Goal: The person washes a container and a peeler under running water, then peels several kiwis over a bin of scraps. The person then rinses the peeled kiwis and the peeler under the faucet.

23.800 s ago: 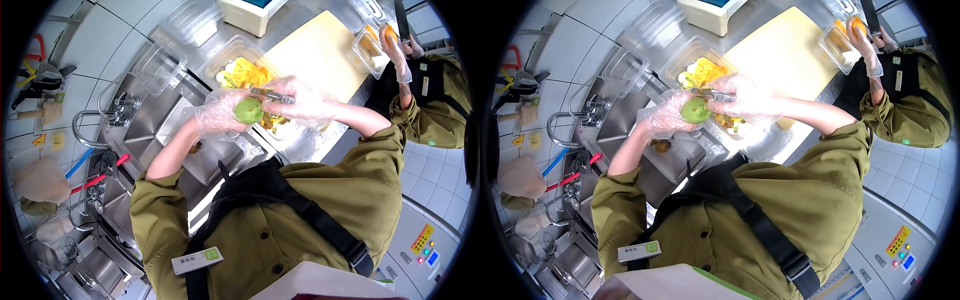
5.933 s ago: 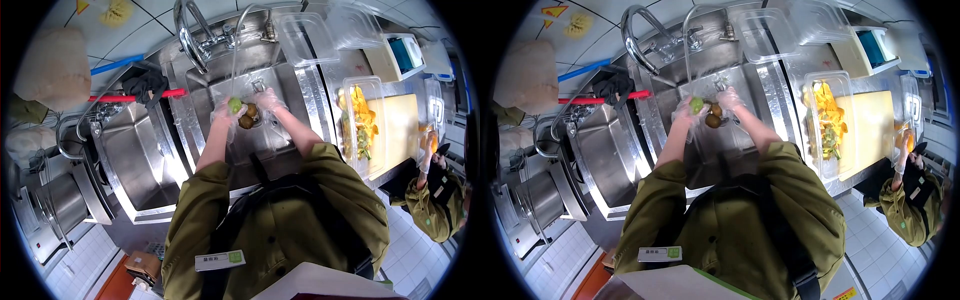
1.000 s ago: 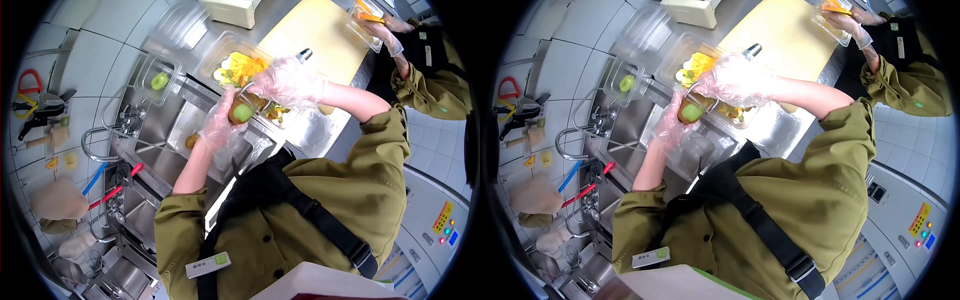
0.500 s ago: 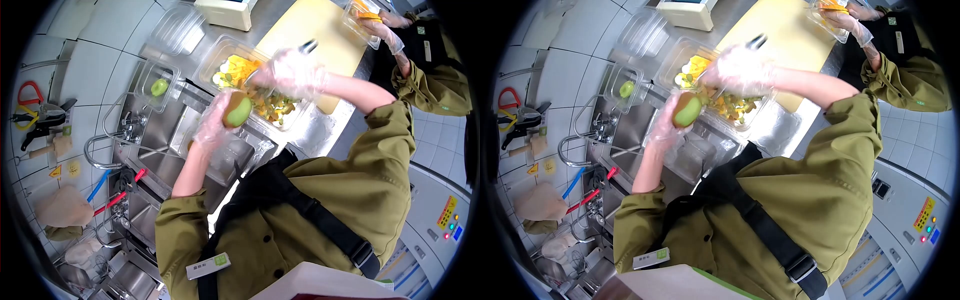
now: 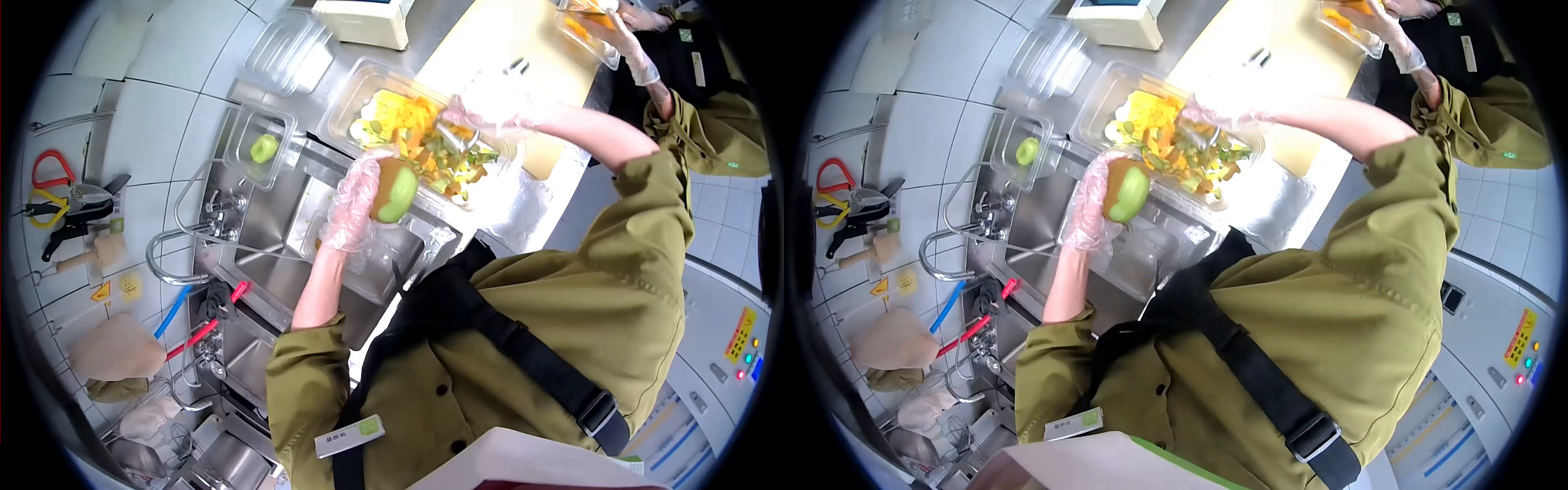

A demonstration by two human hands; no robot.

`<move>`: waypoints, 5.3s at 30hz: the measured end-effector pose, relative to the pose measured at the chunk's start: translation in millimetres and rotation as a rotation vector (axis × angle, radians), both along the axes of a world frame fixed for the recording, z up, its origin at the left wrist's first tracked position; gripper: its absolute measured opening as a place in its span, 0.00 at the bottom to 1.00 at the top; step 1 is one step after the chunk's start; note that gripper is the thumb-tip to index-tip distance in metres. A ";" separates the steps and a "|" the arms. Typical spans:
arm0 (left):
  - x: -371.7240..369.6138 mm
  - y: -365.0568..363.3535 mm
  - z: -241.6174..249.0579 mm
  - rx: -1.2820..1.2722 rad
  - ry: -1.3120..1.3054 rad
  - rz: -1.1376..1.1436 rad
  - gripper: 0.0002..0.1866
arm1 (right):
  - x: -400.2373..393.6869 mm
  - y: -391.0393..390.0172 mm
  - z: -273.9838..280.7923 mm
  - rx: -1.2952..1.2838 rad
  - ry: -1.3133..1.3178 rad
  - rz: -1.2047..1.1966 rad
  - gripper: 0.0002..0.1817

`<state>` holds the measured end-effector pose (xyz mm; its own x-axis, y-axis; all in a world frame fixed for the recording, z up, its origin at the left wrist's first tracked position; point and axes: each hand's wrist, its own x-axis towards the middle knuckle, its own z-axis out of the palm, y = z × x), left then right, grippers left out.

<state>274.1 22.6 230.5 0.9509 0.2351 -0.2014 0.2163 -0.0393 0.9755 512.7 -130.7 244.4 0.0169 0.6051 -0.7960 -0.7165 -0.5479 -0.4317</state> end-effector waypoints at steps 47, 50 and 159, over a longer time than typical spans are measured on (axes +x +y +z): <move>49.5 -55.0 15.3 -1.479 -0.229 0.371 0.27 | -36.1 -17.2 31.3 0.420 -1.554 0.699 0.24; 55.6 -50.5 4.5 -1.438 -0.156 0.447 0.23 | -29.1 -7.4 50.1 0.378 -1.483 0.898 0.23; 1.6 -18.5 -5.2 -0.645 0.123 0.260 0.30 | -29.8 -2.7 7.1 0.758 -1.517 0.528 0.17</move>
